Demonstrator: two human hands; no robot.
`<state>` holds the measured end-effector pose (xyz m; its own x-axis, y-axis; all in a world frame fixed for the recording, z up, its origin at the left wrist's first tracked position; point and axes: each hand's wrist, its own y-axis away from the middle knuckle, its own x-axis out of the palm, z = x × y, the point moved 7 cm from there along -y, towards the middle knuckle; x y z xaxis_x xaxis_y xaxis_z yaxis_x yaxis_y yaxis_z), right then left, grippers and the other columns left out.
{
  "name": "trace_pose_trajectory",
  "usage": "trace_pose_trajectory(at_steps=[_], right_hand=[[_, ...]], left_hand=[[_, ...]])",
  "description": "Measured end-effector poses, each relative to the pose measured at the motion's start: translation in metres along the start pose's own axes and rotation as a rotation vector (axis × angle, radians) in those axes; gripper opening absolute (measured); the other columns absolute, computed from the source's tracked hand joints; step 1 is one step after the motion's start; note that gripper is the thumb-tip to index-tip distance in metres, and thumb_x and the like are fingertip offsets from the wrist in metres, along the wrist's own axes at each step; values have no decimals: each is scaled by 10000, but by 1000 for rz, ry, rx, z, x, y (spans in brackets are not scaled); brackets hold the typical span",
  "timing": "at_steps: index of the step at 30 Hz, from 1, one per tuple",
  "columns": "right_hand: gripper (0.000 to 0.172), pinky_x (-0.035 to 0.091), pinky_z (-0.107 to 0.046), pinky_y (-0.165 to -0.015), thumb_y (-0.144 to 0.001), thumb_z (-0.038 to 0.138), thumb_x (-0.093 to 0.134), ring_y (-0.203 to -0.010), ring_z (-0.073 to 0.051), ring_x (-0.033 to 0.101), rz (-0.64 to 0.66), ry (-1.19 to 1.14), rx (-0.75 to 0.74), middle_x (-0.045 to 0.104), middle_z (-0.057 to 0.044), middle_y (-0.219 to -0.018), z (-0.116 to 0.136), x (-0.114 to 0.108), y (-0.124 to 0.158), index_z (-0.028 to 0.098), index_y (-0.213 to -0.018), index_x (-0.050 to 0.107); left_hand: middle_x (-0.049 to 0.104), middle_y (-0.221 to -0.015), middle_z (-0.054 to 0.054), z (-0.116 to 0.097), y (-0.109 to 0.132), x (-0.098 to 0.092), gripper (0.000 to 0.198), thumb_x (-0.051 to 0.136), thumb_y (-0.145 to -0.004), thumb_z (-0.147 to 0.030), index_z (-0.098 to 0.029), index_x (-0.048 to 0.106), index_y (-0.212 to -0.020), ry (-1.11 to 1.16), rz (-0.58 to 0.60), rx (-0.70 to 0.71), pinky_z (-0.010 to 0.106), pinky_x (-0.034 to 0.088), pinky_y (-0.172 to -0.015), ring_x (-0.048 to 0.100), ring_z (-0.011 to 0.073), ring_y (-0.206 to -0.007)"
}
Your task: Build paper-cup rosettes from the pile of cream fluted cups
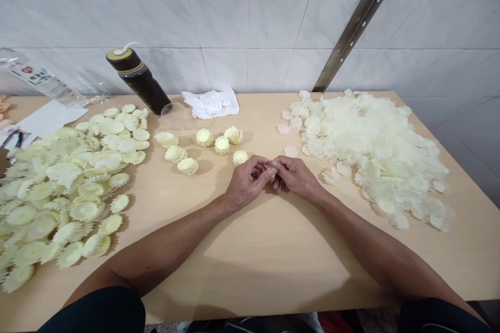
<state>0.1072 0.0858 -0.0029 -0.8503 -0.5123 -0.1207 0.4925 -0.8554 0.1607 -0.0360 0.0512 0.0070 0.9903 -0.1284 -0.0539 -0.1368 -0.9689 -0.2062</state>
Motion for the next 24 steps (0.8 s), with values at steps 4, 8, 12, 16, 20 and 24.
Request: trace_pose_trajectory(at_steps=[4, 8, 12, 16, 20, 24], right_hand=[[483, 660, -328, -746, -935, 631, 750, -742, -188, 789, 62, -160, -24, 803, -64, -923, -2, -1, -5, 193, -1128, 686], [544, 649, -411, -970, -829, 505, 903, -936, -219, 812, 91, -276, -13, 806, -86, -1124, -3, -4, -8, 206, -1228, 686], [452, 659, -361, -900, -783, 477, 943, -846, -196, 805, 44, -298, 1, 814, -55, -958, -7, -6, -9, 186, -1047, 719], [450, 671, -343, -796, -784, 505, 937, -766, -192, 796, 6, -297, 10, 802, -40, -896, -11, -5, -10, 187, -1020, 724], [442, 663, -355, -777, -850, 535, 874, -778, -205, 798, 6, -256, 3, 807, -56, -953, -12, -6, -9, 193, -1104, 756], [530, 619, -409, -921, -847, 485, 886, -967, -257, 785, 121, -156, -33, 823, -91, -1056, -3, -4, -7, 188, -1270, 770]], left_hand=[[682, -911, 25, 8, -2, -6, 289, 761, -942, -359, -168, 645, -1126, -19, -87, -37, 224, 542, -596, 651, 96, -646], [692, -906, 21, 15, -3, -10, 226, 747, -932, -306, -175, 636, -1080, -8, -129, -79, 217, 532, -560, 630, 91, -618], [691, -799, 18, 14, -2, -9, 166, 730, -949, -310, -172, 665, -1014, -31, -117, -52, 223, 523, -551, 639, 108, -612], [662, -709, -3, 13, -1, -8, 182, 728, -965, -348, -175, 688, -1007, -45, -101, -41, 230, 518, -555, 618, 108, -580], [647, -679, -16, 13, -1, -8, 180, 724, -964, -347, -175, 686, -1001, -44, -90, -54, 218, 490, -527, 586, 96, -542], [625, -657, -16, 16, -1, -10, 195, 714, -962, -360, -173, 658, -945, -2, -105, -131, 222, 465, -471, 575, 107, -512]])
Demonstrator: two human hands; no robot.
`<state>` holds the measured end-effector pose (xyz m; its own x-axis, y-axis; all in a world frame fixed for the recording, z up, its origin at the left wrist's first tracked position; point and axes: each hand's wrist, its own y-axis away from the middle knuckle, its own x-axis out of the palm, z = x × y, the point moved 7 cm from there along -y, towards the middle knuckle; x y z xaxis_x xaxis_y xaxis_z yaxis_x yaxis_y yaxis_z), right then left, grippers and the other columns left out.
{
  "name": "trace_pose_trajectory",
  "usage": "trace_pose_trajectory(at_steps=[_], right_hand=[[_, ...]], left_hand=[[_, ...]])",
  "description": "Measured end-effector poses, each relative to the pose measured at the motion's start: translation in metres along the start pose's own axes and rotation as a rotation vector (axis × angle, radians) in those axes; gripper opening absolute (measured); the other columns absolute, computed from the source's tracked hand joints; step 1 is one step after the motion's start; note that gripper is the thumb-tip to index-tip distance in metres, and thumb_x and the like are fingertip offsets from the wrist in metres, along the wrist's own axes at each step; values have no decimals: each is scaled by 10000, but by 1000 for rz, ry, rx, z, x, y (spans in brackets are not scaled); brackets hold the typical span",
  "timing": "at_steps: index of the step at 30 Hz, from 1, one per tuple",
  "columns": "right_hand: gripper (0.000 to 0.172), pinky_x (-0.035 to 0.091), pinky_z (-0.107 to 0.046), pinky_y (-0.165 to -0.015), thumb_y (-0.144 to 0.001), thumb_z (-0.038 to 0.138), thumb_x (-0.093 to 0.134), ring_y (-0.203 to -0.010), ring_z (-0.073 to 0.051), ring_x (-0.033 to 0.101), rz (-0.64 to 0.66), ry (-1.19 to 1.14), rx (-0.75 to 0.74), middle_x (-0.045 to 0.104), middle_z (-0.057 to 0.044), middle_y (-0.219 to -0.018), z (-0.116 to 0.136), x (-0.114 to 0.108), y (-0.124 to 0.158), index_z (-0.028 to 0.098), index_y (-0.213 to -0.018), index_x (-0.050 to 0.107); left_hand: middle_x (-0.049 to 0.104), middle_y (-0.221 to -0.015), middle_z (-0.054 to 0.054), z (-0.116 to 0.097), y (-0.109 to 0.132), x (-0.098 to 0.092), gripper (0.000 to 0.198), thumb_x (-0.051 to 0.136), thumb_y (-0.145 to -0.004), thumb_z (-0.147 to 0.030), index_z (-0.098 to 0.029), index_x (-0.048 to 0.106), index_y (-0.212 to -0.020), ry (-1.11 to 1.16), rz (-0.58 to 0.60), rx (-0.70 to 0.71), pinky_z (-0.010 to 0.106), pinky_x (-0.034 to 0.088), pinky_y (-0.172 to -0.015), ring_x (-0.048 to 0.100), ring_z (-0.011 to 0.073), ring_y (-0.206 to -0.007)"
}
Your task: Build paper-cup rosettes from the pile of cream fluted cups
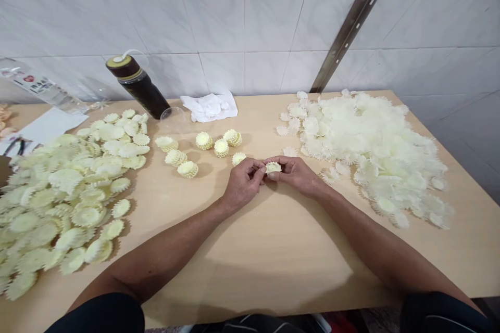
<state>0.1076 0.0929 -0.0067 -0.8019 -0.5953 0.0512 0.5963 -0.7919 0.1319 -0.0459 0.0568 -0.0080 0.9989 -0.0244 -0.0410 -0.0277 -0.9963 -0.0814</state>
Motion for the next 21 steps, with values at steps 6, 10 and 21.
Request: trace_pose_trajectory(at_steps=[6, 10, 21], right_hand=[[607, 593, -373, -896, -781, 358, 940, -1097, -265, 716, 83, 101, -60, 782, -87, -1236, 21, -9, 3, 223, -1346, 760], [662, 601, -349, -820, -792, 377, 936, -1000, -247, 727, 202, 114, -23, 804, -68, -1094, 23, -8, 6, 223, -1403, 731], [438, 566, -279, -601, -927, 521, 774, -624, -167, 697, -48, 171, -3, 717, 2, -689, 11, -3, 3, 173, -1192, 752]], left_hand=[[669, -730, 15, -5, 1, -1, 214, 723, -956, -376, -176, 686, -889, -12, 0, 17, 231, 479, -516, 575, 100, -537], [653, -687, 4, -3, 0, 0, 208, 706, -969, -368, -172, 696, -900, -12, 32, -12, 230, 456, -490, 545, 95, -489], [642, -650, -7, 3, -3, -1, 306, 630, -1033, -453, -173, 676, -919, -102, 70, -27, 210, 428, -476, 527, 89, -483]])
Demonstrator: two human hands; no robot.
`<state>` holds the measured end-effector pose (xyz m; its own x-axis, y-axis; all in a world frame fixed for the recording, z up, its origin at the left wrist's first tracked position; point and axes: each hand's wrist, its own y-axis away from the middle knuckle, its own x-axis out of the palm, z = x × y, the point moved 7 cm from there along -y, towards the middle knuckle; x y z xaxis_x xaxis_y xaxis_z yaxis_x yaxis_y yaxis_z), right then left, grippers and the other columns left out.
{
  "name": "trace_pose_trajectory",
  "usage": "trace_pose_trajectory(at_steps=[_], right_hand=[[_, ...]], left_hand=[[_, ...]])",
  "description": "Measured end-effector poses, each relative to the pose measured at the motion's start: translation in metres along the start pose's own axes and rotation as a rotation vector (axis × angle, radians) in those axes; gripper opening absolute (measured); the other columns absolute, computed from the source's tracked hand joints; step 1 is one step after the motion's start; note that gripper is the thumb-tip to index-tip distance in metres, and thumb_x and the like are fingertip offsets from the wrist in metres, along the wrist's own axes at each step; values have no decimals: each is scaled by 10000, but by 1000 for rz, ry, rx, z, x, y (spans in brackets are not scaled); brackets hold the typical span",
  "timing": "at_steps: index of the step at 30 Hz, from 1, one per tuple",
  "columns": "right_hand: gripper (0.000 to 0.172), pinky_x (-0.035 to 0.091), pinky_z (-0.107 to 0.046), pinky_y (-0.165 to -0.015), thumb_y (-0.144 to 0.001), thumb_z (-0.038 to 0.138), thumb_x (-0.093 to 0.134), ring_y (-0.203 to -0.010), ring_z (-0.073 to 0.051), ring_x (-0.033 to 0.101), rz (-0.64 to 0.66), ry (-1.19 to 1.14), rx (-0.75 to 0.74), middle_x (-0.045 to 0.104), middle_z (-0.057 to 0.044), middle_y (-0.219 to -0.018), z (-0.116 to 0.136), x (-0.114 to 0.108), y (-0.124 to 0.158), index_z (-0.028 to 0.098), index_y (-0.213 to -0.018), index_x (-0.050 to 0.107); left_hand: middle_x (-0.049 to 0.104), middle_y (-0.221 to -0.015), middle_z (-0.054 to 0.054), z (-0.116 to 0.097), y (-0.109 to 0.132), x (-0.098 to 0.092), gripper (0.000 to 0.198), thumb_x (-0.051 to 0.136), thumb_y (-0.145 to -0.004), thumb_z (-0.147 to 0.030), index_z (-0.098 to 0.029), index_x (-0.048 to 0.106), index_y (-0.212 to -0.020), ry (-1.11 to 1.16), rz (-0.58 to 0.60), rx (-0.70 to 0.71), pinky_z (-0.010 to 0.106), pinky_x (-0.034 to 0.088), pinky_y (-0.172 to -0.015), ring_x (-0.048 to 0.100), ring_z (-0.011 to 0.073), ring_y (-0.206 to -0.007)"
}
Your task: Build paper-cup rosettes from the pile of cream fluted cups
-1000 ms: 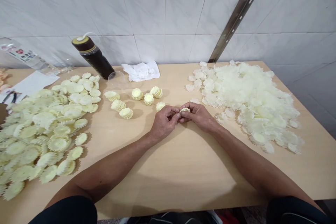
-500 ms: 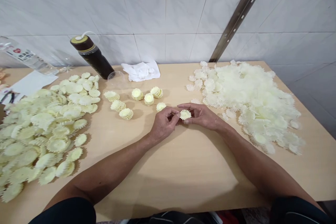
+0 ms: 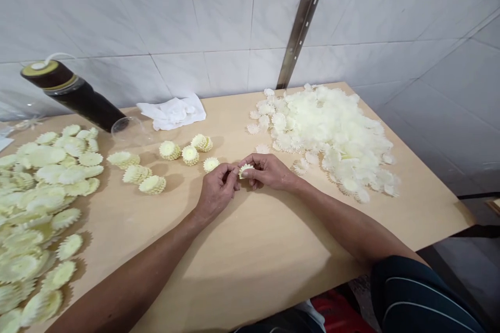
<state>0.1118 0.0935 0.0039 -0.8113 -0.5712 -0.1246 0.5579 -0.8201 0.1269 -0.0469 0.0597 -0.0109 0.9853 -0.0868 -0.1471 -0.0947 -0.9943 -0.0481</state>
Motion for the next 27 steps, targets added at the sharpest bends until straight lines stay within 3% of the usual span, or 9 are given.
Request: trace_pose_trajectory(at_steps=[4, 6, 9, 11, 13, 16, 21, 27], right_hand=[[321, 474, -256, -601, -1005, 500, 661, -606, -134, 601, -174, 295, -180, 682, 8, -680, 11, -1, 6, 188, -974, 729], [351, 451, -264, -630, -1023, 507, 632, -645, -134, 581, -246, 392, -270, 697, -10, -728, 19, -1, 10, 192, -889, 710], [415, 415, -275, -588, -1008, 557, 647, -587, -129, 511, -316, 407, -285, 616, 8, -636, 20, -3, 12, 201, -794, 660], [402, 424, -277, -556, -1004, 572, 647, -544, -130, 510, -289, 315, -233, 580, 22, -598, 14, -3, 10, 205, -843, 675], [370, 481, -285, -548, -987, 568, 674, -536, -144, 570, -220, 157, -154, 621, 26, -635, 3, 0, 5, 204, -1052, 706], [570, 586, -327, -606, -882, 551, 811, -603, -175, 669, -174, -30, -81, 696, 11, -755, -7, -1, 0, 204, -1302, 645], [459, 622, -339, -724, -882, 597, 805, -744, -188, 723, -147, -46, -83, 745, -48, -849, 1, -4, -1, 176, -1053, 732], [523, 637, -342, -721, -798, 630, 876, -771, -205, 736, -135, -71, -58, 761, -58, -846, 4, -3, -1, 177, -1009, 726]], left_hand=[[630, -629, -12, -4, 2, 1, 265, 627, -1029, -401, -174, 712, -923, -87, -6, 35, 215, 426, -499, 532, 97, -506], [634, -630, -14, -7, 3, 2, 223, 629, -1019, -362, -173, 733, -961, -108, 2, 58, 218, 428, -508, 543, 103, -520], [635, -636, -10, -10, 3, 3, 211, 622, -1014, -334, -171, 738, -947, -131, 16, 90, 221, 431, -518, 560, 109, -543], [633, -631, -10, -10, 3, 2, 236, 619, -1023, -364, -169, 734, -961, -109, 3, 71, 220, 437, -513, 559, 108, -534], [631, -624, -16, -7, 3, 2, 275, 615, -1032, -420, -167, 721, -1030, -34, -9, 28, 219, 441, -489, 544, 104, -499], [639, -637, -25, -4, 3, 2, 349, 643, -1016, -485, -164, 678, -1148, 99, -27, -23, 213, 438, -443, 529, 98, -458], [628, -632, -33, -4, 2, 2, 388, 669, -1004, -512, -162, 681, -1171, 150, -28, -16, 203, 456, -446, 541, 92, -464], [645, -637, -18, -5, 3, 1, 396, 654, -1009, -554, -163, 699, -1058, 103, -8, -17, 202, 448, -454, 543, 86, -466]])
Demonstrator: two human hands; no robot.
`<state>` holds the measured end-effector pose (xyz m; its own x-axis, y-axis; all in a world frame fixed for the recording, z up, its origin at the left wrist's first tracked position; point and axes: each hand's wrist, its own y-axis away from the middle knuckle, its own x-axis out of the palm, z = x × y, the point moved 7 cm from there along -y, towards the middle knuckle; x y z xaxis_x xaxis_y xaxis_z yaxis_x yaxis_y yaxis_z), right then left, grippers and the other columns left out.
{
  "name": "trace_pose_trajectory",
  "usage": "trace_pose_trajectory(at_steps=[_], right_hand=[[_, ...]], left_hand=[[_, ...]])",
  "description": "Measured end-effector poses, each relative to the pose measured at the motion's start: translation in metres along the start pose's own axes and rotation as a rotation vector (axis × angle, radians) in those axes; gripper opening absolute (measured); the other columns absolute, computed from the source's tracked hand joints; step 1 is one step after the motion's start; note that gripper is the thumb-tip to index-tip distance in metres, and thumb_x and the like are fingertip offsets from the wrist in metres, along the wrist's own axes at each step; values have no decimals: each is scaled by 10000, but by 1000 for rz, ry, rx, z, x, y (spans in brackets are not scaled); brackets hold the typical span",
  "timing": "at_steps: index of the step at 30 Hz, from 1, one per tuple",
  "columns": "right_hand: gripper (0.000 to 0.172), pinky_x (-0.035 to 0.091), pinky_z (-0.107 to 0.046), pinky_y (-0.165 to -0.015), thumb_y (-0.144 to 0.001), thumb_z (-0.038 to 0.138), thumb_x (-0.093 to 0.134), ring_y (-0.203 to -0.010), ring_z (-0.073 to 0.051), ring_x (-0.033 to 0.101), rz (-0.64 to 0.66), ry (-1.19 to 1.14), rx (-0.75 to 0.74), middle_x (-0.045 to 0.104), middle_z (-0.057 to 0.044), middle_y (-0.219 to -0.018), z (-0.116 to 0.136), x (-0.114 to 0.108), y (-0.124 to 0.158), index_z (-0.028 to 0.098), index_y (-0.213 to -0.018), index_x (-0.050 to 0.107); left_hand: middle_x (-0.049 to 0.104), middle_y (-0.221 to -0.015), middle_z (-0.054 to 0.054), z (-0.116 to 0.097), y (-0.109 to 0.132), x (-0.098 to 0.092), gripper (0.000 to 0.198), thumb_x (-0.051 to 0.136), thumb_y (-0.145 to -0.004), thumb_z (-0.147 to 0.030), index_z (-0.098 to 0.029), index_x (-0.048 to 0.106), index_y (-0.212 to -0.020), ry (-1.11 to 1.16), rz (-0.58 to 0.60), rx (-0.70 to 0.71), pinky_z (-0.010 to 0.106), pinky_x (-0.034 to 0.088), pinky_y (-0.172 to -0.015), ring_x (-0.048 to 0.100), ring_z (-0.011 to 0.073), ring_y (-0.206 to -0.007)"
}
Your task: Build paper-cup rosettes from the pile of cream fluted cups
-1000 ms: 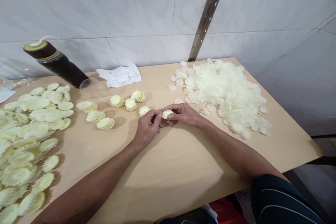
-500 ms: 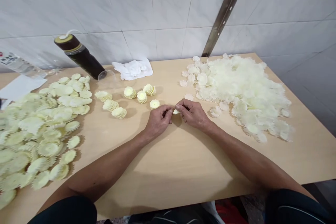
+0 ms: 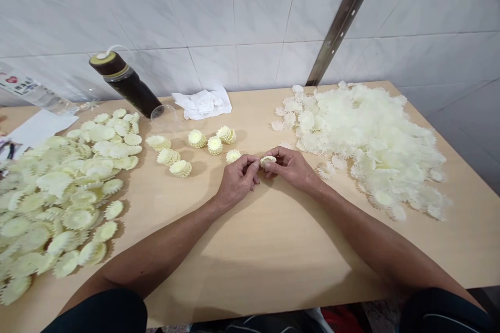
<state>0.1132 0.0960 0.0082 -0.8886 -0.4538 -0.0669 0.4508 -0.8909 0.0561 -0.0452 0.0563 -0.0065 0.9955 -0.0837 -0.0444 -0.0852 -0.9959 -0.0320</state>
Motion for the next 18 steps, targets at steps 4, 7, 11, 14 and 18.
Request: trace_pose_trajectory(at_steps=[4, 7, 11, 14, 18], right_hand=[[542, 620, -326, -630, -774, 679, 869, -667, -195, 705, -50, 21, 23, 725, -35, -731, -7, 1, 0, 187, -926, 699], [528, 605, -323, -601, -801, 691, 838, -617, -189, 693, -86, 67, 23, 716, -31, -722, -9, 0, 2, 192, -910, 703], [505, 630, -350, -668, -870, 693, 765, -678, -212, 720, -111, 105, 16, 735, -51, -757, -7, -2, 4, 191, -910, 736], [486, 644, -366, -731, -899, 672, 742, -730, -218, 731, -76, 77, 1, 754, -64, -809, -5, -1, 3, 187, -919, 744], [460, 649, -382, -752, -916, 659, 728, -734, -220, 731, -53, 34, 5, 762, -68, -826, -3, 1, 1, 198, -918, 723]], left_hand=[[643, -627, -17, -3, 0, 1, 426, 658, -997, -585, -161, 706, -1000, 12, 12, 2, 207, 438, -453, 526, 81, -452], [642, -614, -17, -5, -1, 1, 439, 669, -986, -596, -159, 699, -964, 38, 19, 2, 215, 427, -439, 513, 82, -433], [641, -621, -20, -5, -1, 1, 409, 663, -1004, -565, -159, 693, -962, 44, 20, 10, 212, 438, -451, 518, 79, -439], [654, -648, -13, -4, -1, 2, 390, 653, -1019, -539, -154, 705, -985, 24, 25, 17, 209, 448, -462, 528, 76, -454], [660, -662, -11, -4, -1, 1, 389, 662, -1008, -544, -158, 708, -995, 8, 9, 20, 209, 452, -459, 533, 79, -464]])
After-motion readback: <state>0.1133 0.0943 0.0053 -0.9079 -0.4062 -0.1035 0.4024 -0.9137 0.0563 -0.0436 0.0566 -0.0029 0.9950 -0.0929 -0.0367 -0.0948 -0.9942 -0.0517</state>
